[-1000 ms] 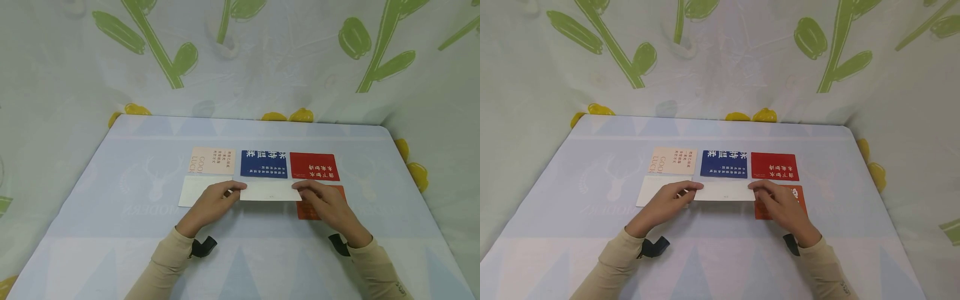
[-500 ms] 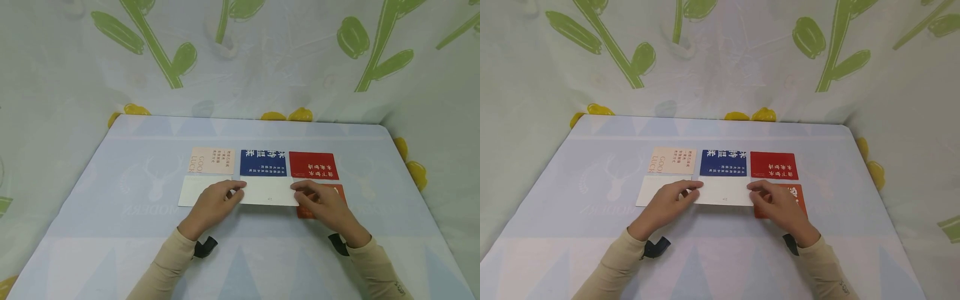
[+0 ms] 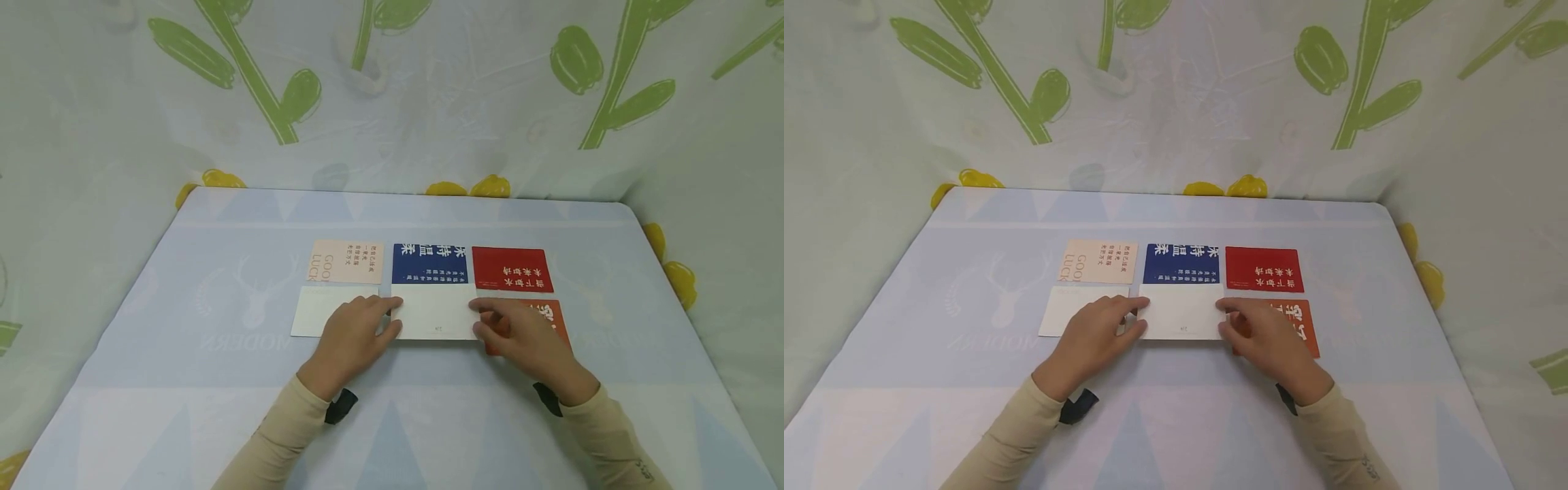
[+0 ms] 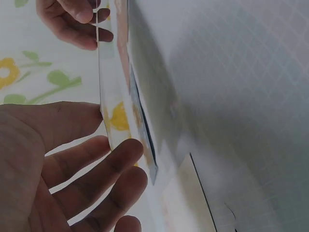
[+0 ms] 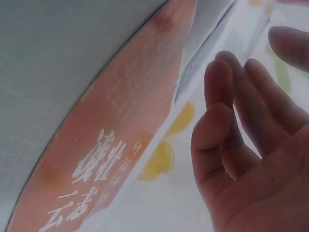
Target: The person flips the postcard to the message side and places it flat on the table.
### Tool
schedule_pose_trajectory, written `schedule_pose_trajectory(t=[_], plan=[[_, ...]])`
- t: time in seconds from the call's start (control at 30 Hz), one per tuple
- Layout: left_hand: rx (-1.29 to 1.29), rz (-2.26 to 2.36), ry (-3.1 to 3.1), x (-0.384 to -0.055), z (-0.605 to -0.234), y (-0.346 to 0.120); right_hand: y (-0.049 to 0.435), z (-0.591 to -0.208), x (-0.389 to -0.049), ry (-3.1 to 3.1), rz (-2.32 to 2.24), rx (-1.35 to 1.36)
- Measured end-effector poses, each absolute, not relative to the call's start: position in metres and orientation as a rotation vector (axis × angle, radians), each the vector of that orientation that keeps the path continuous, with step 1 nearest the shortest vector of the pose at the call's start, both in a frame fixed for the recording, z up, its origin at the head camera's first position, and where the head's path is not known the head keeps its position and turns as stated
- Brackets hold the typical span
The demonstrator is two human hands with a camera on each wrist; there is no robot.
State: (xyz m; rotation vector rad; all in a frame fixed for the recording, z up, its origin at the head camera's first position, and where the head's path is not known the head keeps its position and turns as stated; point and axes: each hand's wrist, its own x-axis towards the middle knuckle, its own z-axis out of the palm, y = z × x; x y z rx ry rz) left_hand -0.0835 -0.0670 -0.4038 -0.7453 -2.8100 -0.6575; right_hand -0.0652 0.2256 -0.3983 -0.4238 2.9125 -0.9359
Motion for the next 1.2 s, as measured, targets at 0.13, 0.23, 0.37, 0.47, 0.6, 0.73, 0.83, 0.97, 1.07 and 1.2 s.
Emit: schedule_pose_trajectory(t=[0.13,0.23,0.37,0.47,0.6,0.73,0.83,0.97,1.07,1.2], plan=[[-0.773,-0.599,-2.774,-0.0837,-0.4061,-0.0661,0.2239,-0.4001,-0.0647,2.942,-0.865,-0.443],[-0.782,-0.581,-2.774,-0.0831,-0.4059,-0.0654,0.2227,-0.4006,-0.0640,2.952,-0.825,-0.450],[-0.779,-0.566,-2.791,-0.0821,-0.4054,-0.0644,0.2216,-0.4010,-0.0627,2.958,-0.776,-0.460],[-0.776,-0.558,-2.803,-0.0816,-0.4055,-0.0637,0.2207,-0.4009,-0.0621,2.959,-0.743,-0.453],[-0.776,-0.546,-2.814,-0.0813,-0.4066,-0.0630,0.2189,-0.4003,-0.0619,2.955,-0.705,-0.433],[-0.775,-0.537,-2.809,-0.0812,-0.4075,-0.0626,0.2176,-0.3999,-0.0623,2.945,-0.679,-0.424],[-0.775,-0.528,-2.801,-0.0814,-0.4079,-0.0622,0.2174,-0.3998,-0.0625,2.943,-0.664,-0.427],[-0.770,-0.520,-2.802,-0.0816,-0.4082,-0.0621,0.2172,-0.3998,-0.0623,2.952,-0.639,-0.444],[-0.767,-0.522,-2.802,-0.0816,-0.4083,-0.0620,0.2173,-0.4000,-0.0618,2.960,-0.622,-0.452],[-0.763,-0.517,-2.802,-0.0817,-0.4085,-0.0619,0.2175,-0.4003,-0.0618,2.967,-0.615,-0.459]])
